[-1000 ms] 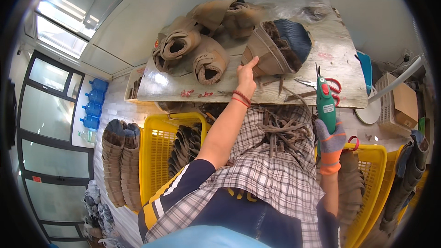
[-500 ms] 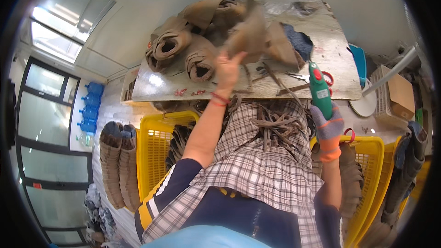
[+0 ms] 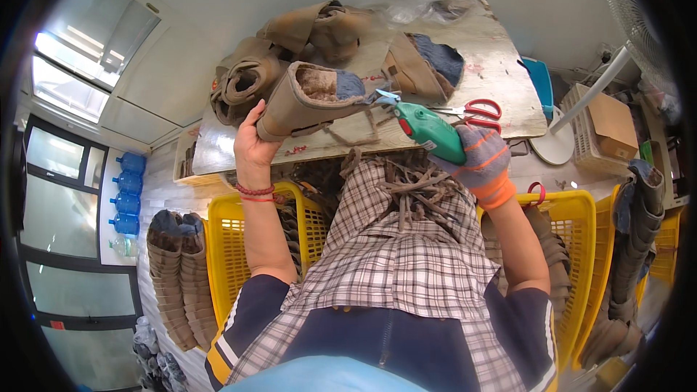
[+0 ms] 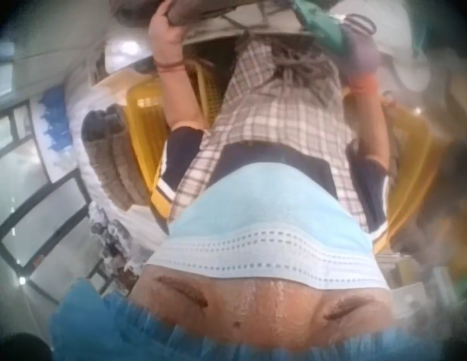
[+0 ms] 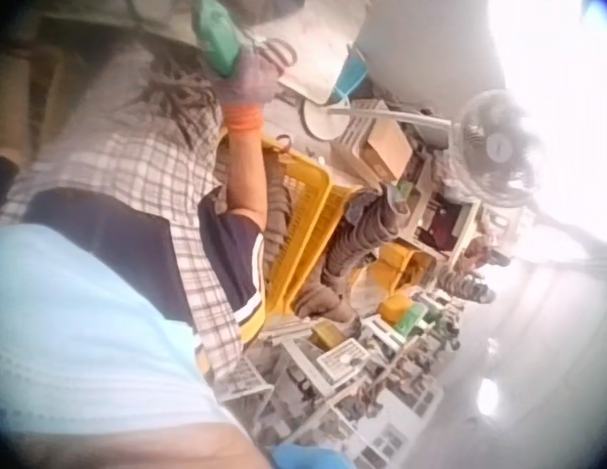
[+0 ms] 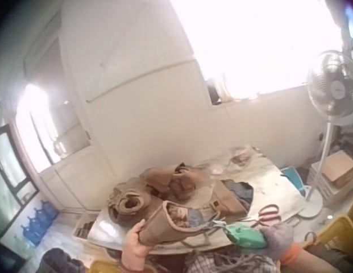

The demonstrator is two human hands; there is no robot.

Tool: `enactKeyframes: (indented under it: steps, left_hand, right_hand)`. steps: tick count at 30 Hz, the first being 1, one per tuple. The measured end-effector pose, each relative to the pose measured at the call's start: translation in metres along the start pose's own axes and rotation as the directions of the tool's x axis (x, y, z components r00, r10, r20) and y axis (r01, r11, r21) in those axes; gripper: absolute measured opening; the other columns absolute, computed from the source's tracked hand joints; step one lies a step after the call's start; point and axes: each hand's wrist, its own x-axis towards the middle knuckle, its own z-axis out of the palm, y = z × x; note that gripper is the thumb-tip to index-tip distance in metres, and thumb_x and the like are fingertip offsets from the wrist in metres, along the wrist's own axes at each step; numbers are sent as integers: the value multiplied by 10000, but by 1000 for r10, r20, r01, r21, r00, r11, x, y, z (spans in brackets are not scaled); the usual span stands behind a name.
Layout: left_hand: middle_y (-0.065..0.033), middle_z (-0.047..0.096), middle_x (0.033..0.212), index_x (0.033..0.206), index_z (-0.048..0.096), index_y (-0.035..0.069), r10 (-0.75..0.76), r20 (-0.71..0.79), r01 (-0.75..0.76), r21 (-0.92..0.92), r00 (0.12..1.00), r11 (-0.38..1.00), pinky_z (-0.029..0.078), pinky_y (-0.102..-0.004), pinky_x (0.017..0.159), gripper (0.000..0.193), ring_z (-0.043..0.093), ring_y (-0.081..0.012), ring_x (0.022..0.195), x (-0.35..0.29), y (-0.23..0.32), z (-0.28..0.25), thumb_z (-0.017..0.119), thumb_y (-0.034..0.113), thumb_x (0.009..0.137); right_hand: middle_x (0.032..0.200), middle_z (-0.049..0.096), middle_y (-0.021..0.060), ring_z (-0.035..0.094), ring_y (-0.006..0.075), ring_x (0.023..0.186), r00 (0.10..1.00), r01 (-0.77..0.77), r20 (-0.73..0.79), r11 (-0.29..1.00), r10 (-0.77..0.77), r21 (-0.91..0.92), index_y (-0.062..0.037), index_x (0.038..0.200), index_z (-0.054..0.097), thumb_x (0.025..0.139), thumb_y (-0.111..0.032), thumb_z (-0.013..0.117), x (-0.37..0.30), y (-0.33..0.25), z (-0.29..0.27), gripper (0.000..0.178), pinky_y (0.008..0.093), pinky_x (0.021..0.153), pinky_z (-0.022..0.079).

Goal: The person uses a green electric rotary cutter to trim the edges of beige fabric boot covers on a metal workbench. They repeatedly pick up a cover, cut along the rim, and place it aside. Scissors are also used briefly to snip threads. Finished items are stacked on the bench.

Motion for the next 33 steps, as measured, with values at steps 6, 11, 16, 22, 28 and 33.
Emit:
enactKeyframes:
  steps: [6,11,16,22,28,33]
  left_hand:
    - [-220,576,1228,1207,511,-57,-119,41,120,-22,992,993,449,-503,990,328,568,-353,1132,8,-9,-9,506,148,952]
    - [-224,580,1218,1199,511,-60,-192,46,195,-85,980,977,454,-500,987,323,571,-352,1127,10,-15,-9,503,153,957]
    - [-216,583,1218,1211,511,-51,-159,-33,156,-89,987,984,459,-498,983,317,568,-350,1128,17,-22,-13,521,124,947]
    - [-209,591,1208,1206,516,-47,-161,-58,156,-73,985,985,464,-494,979,314,570,-344,1123,15,-33,-5,538,114,938]
    - [-206,590,1211,1212,514,-41,-189,-17,186,-110,982,976,468,-493,973,316,573,-343,1123,9,-41,-1,530,116,939]
    - [-205,563,1255,1244,492,-43,-101,38,104,-82,994,991,444,-494,1001,336,548,-343,1161,-6,-52,9,498,126,953]
  right_hand:
    - [839,616,73,596,270,713,995,80,59,994,-76,-74,-59,995,599,598,-357,855,-10,11,-10,559,368,629,494]
    - [807,607,85,594,273,693,991,88,113,992,-77,-92,-49,990,602,581,-364,858,-17,19,-15,576,370,603,489]
    - [727,590,91,587,277,643,985,58,166,996,-46,-71,-47,961,613,572,-370,860,-23,23,-15,563,370,586,486]
    - [750,613,82,585,269,647,991,33,129,999,-34,13,-64,986,603,568,-358,875,-23,17,-11,579,368,587,481]
    - [724,605,94,582,286,636,996,13,88,999,-17,49,-76,904,627,581,-396,860,-18,11,-11,510,380,594,480]
    - [716,604,84,580,288,637,996,-8,85,996,0,86,-90,910,629,576,-404,860,-5,0,-16,514,385,602,478]
